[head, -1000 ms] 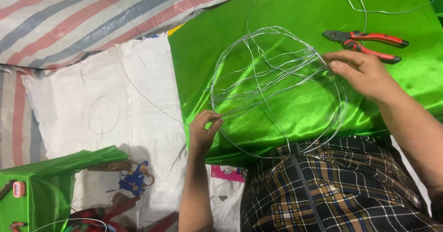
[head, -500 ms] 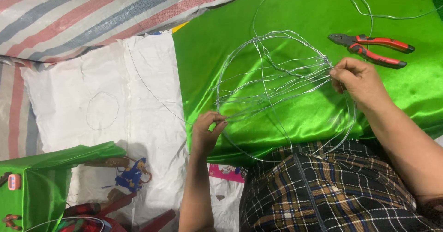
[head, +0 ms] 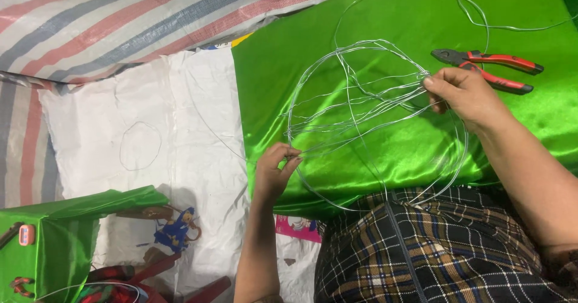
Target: Assembling a 3D wire frame by bending, twisting, and cutting metal wire
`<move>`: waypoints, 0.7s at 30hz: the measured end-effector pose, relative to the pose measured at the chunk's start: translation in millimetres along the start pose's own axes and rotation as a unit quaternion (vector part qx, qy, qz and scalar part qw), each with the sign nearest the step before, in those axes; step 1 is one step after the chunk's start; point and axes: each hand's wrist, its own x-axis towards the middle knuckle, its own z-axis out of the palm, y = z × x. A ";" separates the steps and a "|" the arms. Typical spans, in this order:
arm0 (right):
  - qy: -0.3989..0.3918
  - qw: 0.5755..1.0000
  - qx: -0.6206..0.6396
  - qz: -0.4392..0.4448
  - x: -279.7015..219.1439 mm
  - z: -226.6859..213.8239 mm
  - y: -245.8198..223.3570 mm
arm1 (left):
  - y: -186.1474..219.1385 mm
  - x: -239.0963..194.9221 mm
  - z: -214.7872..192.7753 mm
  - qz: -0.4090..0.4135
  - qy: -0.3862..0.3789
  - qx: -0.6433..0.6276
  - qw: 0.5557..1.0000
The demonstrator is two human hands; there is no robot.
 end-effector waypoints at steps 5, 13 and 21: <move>0.000 1.000 -0.001 0.017 -16.4 -6.0 30.2 | 1.7 -3.6 0.8 0.001 0.004 0.006 1.000; 0.053 0.996 0.037 -0.059 -67.1 -5.1 45.5 | 9.1 -1.7 5.4 0.000 0.023 0.009 1.000; 0.014 0.992 0.060 -0.111 -72.4 2.9 48.4 | 39.0 52.5 -19.3 -0.246 0.077 -0.170 0.951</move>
